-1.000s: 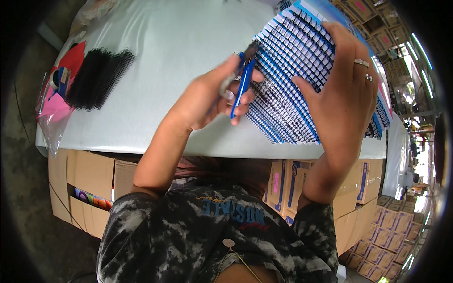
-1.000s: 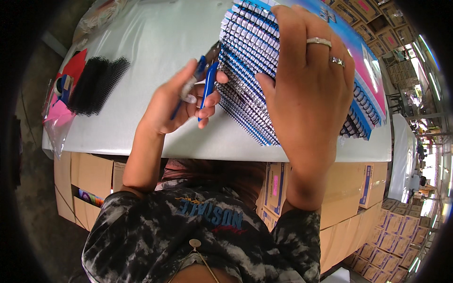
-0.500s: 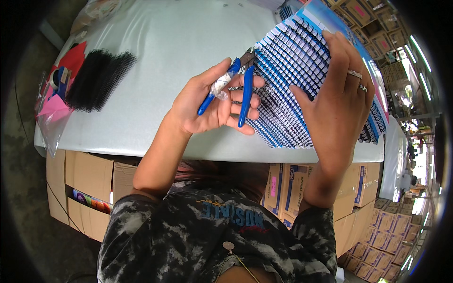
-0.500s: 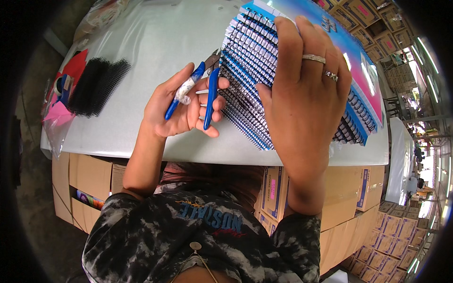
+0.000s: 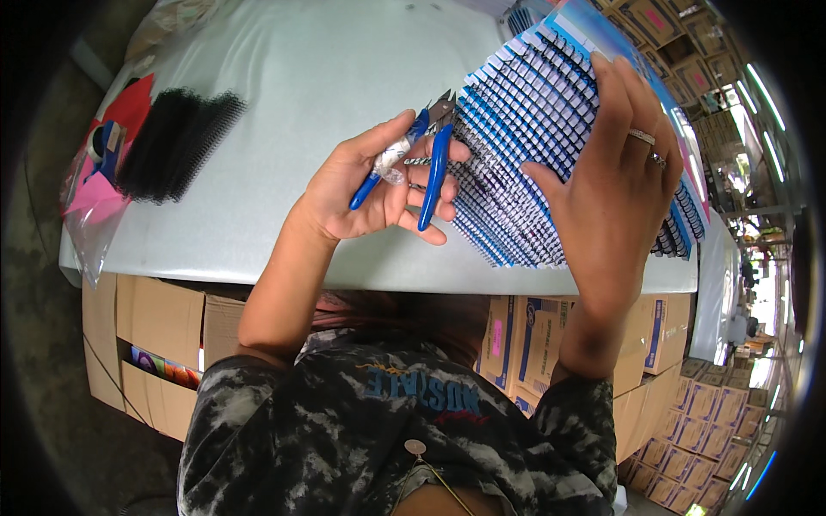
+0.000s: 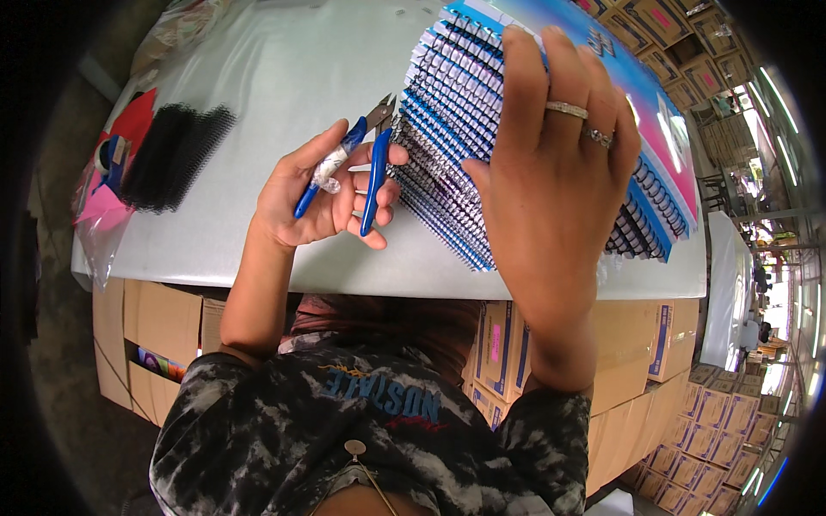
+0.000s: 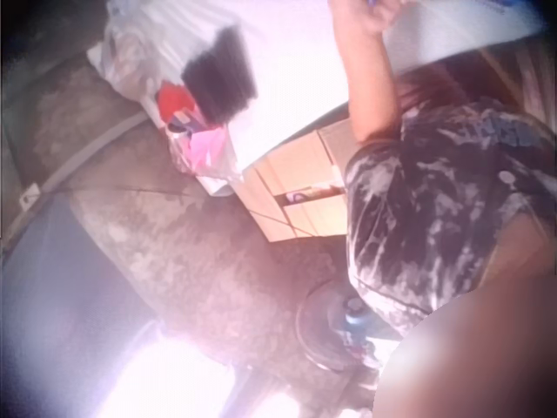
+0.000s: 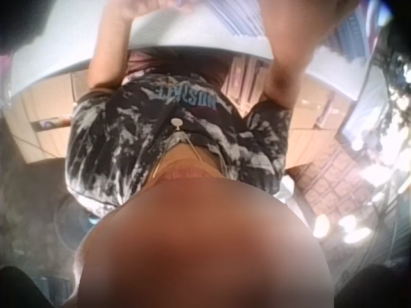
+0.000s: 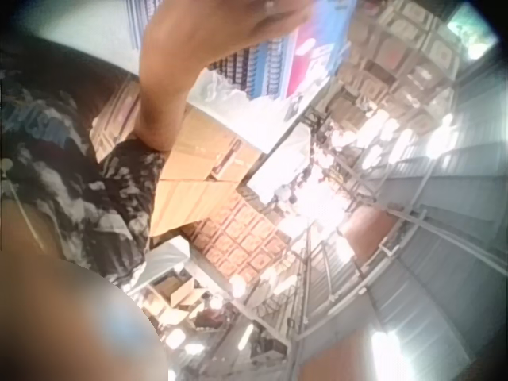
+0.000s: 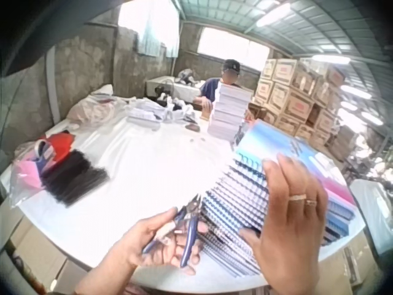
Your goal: The person uses pliers to trim the spiral binding of stacked notebooks. They repeatedly pick up stacks, cut the spiral ends, and place the trimmed notebooks aside. The person also handles loose spiral coils and stacks of finished notebooks on the table.
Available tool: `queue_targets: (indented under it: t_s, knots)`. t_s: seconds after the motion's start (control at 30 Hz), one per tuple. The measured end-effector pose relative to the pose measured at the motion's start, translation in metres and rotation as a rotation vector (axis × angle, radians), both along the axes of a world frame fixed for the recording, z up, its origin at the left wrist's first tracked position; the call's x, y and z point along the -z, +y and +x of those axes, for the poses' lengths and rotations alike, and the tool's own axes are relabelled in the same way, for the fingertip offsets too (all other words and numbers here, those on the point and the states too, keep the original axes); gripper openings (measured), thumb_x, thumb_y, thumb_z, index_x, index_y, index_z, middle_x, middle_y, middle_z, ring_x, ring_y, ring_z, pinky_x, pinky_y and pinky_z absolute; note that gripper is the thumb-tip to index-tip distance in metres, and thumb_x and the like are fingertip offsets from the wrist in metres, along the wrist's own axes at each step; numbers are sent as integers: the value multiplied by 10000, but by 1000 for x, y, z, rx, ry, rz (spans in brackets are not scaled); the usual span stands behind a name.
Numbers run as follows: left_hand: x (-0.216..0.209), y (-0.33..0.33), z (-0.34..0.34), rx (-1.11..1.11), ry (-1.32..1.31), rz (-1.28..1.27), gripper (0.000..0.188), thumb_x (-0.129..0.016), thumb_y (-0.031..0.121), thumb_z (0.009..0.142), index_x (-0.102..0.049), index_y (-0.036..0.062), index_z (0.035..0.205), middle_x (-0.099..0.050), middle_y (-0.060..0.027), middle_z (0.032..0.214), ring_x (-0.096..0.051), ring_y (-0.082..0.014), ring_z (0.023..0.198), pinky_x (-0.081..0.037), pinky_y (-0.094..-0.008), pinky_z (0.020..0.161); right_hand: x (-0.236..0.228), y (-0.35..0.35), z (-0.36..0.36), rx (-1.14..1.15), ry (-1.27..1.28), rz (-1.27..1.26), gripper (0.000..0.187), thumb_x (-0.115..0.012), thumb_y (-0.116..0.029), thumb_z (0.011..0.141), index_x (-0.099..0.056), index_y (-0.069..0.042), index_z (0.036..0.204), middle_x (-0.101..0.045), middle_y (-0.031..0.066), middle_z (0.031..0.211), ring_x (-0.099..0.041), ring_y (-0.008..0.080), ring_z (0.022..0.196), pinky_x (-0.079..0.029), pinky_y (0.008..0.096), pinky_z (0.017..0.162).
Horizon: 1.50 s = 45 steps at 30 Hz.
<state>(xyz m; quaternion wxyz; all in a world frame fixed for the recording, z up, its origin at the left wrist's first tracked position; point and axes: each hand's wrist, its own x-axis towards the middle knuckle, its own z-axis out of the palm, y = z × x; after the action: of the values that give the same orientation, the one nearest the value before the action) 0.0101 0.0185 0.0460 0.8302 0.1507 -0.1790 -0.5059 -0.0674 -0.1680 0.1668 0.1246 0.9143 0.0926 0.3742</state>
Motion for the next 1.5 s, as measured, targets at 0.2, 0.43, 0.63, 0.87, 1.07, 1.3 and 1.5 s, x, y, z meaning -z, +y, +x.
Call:
queue_targets:
  t_s: [0.2, 0.43, 0.63, 0.87, 1.07, 1.3, 1.5]
  knots:
    - [8, -5, 0, 143, 132, -105, 623, -287, 506, 954, -415, -26, 1252, -547, -194, 922, -587, -309, 825, -501, -534, 771, -4, 0, 0, 20, 29, -7, 957, -849, -213, 508, -348, -115, 1317, -434, 100, 1320, -405, 295, 1241, -302, 430, 1021]
    - [-16, -18, -31, -783, -951, 1136, 441, -407, 421, 962, -506, 23, 1125, -444, -2, 695, -450, -101, 607, -398, -227, 554, -1, 3, 1, 15, 18, -9, 959, -841, -198, 477, -373, -118, 1310, -417, 82, 1302, -399, 274, 1228, -321, 413, 995]
    - [-6, -8, -15, -171, -198, 212, 693, -221, 551, 944, -412, -26, 1277, -589, -216, 986, -615, -369, 940, -509, -516, 808, -2, 1, -1, 12, 22, -12, 958, -836, -185, 497, -357, -110, 1323, -420, 81, 1305, -393, 278, 1236, -315, 416, 995]
    - [6, -15, -6, -178, -338, 289, 574, -274, 492, 966, -469, 1, 1191, -588, -171, 906, -597, -281, 756, -509, -467, 751, -1, 1, 1, 7, 23, -9, 967, -840, -193, 492, -355, -114, 1324, -420, 81, 1304, -393, 272, 1236, -301, 411, 1008]
    - [-17, -16, -25, -512, -656, 741, 504, -311, 469, 975, -511, 32, 1126, -549, -66, 777, -528, -196, 677, -456, -344, 608, -1, 1, 0, 12, 24, -37, 1034, -855, -225, 449, -341, -112, 1339, -415, 83, 1306, -390, 274, 1232, -304, 415, 1012]
    - [-13, -6, -24, -252, -250, 532, 591, -282, 539, 955, -524, 23, 1111, -557, -78, 751, -571, -204, 709, -476, -335, 584, -1, 2, -2, 51, 47, -43, 1090, -860, -250, 432, -312, -115, 1364, -394, 82, 1322, -372, 268, 1240, -284, 418, 1032]
    - [-4, -9, -25, -470, -697, 862, 597, -290, 526, 956, -524, 3, 1124, -599, -107, 820, -616, -230, 765, -510, -333, 650, 1, 1, -2, 44, 44, -41, 1088, -860, -261, 440, -309, -119, 1367, -389, 78, 1328, -369, 264, 1244, -275, 421, 1038]
